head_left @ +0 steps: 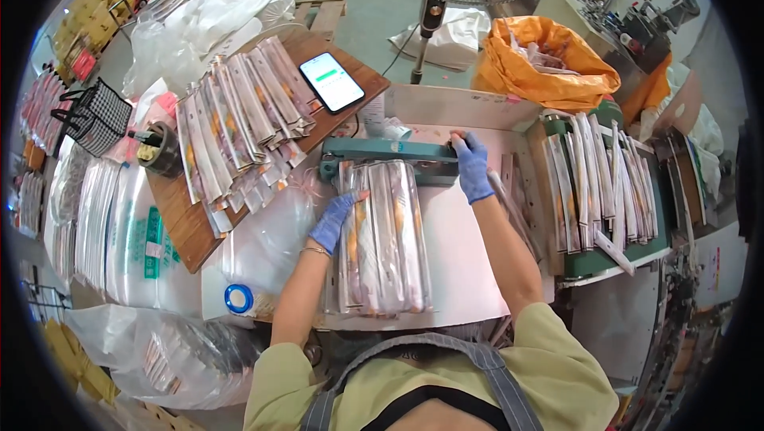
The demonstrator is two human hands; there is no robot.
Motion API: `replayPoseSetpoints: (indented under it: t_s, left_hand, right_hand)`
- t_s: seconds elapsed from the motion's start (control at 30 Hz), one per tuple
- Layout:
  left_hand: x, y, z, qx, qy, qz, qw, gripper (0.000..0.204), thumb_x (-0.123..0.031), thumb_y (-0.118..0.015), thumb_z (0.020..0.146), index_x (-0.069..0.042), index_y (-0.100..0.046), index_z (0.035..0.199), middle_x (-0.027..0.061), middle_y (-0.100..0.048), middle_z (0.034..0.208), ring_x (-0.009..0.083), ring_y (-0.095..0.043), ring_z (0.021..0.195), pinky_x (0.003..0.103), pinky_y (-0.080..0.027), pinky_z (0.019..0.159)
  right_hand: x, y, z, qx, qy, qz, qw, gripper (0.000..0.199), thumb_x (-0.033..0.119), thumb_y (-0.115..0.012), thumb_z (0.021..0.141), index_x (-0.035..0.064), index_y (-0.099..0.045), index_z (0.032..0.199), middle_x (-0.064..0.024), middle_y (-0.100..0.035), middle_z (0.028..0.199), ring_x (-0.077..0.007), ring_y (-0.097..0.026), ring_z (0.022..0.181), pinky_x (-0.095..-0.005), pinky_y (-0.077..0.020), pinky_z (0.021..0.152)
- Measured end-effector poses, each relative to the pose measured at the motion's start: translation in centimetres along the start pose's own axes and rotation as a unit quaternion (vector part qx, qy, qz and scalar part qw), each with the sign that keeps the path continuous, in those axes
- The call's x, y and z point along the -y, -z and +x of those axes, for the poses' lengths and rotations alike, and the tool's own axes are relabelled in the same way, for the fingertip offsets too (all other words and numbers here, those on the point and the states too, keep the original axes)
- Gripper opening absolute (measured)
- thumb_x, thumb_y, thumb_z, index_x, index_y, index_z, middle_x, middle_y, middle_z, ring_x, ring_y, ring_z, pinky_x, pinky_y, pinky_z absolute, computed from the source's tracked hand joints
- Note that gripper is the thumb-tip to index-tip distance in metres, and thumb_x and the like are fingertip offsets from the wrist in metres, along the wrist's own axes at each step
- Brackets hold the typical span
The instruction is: Packaging bundles of items into plastic bags, sealing them with a heat sealer, and placing them on a conveyor belt.
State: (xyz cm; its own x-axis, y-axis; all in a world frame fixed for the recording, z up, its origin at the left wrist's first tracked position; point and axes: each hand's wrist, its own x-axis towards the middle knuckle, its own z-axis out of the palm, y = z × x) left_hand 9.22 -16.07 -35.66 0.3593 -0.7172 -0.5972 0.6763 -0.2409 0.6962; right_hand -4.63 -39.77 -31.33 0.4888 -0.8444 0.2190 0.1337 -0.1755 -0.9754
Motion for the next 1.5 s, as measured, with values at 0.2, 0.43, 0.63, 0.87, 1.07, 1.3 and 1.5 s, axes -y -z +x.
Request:
replayPoseSetpoints:
  t_s: [0.2,0.43,0.63,0.87,1.07,1.3,1.5]
  left_hand:
    - [-0.8,1.7,-2.7,-0.042,0.021,0.055,0.997,0.023,-0.031,-0.07,0.072,-0.013,-0.055,0.069,-0.0004,-0.051,0.052,0.0127,-0.044,0.039,0.026,-0.033,0.037]
    - [0.9,4.5,-3.9,0.02,0.071,-0.065,0.995,0.033,-0.03,-0.062,0.076,-0.004,-0.062,0.096,0.0085,-0.062,0.089,0.0194,-0.06,0.067,0.026,-0.048,0.058]
    - [2.8,1.2,-11.7,0.13,-0.084,-0.111,0.982,0.048,-0.024,-0.064,0.074,0.0,-0.05,0.113,0.0111,-0.058,0.102,0.0229,-0.057,0.094,0.033,-0.047,0.081]
    - [16.2,-3.6,-19.0,-0.132,-0.179,0.334,0.916,0.109,-0.055,-0.074,0.055,0.008,-0.024,0.129,0.0261,-0.033,0.13,0.0355,-0.035,0.12,0.038,-0.03,0.1]
    - [8.4,0.3,-27.1,-0.079,-0.423,0.145,0.891,0.094,-0.039,-0.073,0.068,-0.005,-0.018,0.137,0.0154,-0.039,0.129,0.0253,-0.035,0.121,0.033,-0.027,0.101]
    - [-1.7,24.0,-52.2,-0.677,-0.306,0.56,0.367,0.03,-0.031,-0.067,0.068,-0.006,-0.066,0.085,0.0123,-0.061,0.085,0.0215,-0.057,0.083,0.034,-0.045,0.074]
    - [5.5,35.8,-63.9,-0.649,0.1,0.568,0.496,0.026,-0.021,-0.052,0.075,-0.01,-0.062,0.096,0.0127,-0.059,0.103,0.0294,-0.052,0.098,0.035,-0.039,0.092]
  right_hand:
    - [-2.7,-1.0,-1.4,-0.04,-0.011,0.082,0.996,0.013,0.016,-0.059,0.084,0.0059,-0.064,0.092,0.0002,-0.061,0.08,-0.0068,-0.054,0.072,-0.0206,-0.0425,0.066]
    - [-1.8,-4.4,-11.1,-0.068,-0.029,-0.158,0.985,0.046,0.01,-0.053,0.085,-0.0039,-0.035,0.125,-0.0095,-0.048,0.116,-0.0152,-0.046,0.099,-0.0278,-0.0379,0.085]
    - [-4.6,-1.2,-25.4,0.1,0.066,-0.26,0.958,0.047,0.034,-0.044,0.09,0.0029,-0.037,0.125,-0.0084,-0.05,0.109,-0.0193,-0.048,0.102,-0.0295,-0.0381,0.09]
    - [4.6,7.4,-32.8,0.171,-0.371,0.195,0.892,0.049,0.015,-0.063,0.078,0.0012,-0.042,0.119,-0.0083,-0.054,0.106,-0.0182,-0.052,0.097,-0.0318,-0.0435,0.085]
    - [12.0,-3.3,-29.4,0.279,-0.118,-0.029,0.952,0.094,0.037,-0.08,0.056,0.0038,-0.03,0.128,-0.0061,-0.048,0.107,-0.0187,-0.049,0.096,-0.0331,-0.0407,0.088]
    - [29.5,-29.6,-33.0,0.417,0.321,0.173,0.833,0.052,0.008,-0.073,0.058,0.004,-0.046,0.103,-0.0041,-0.051,0.092,-0.0144,-0.051,0.08,-0.0277,-0.0449,0.071]
    - [32.7,-46.0,-47.0,0.388,0.273,0.286,0.832,0.091,0.028,-0.077,0.055,-0.0057,-0.029,0.125,-0.0205,-0.042,0.12,-0.032,-0.043,0.111,-0.0366,-0.0352,0.094]
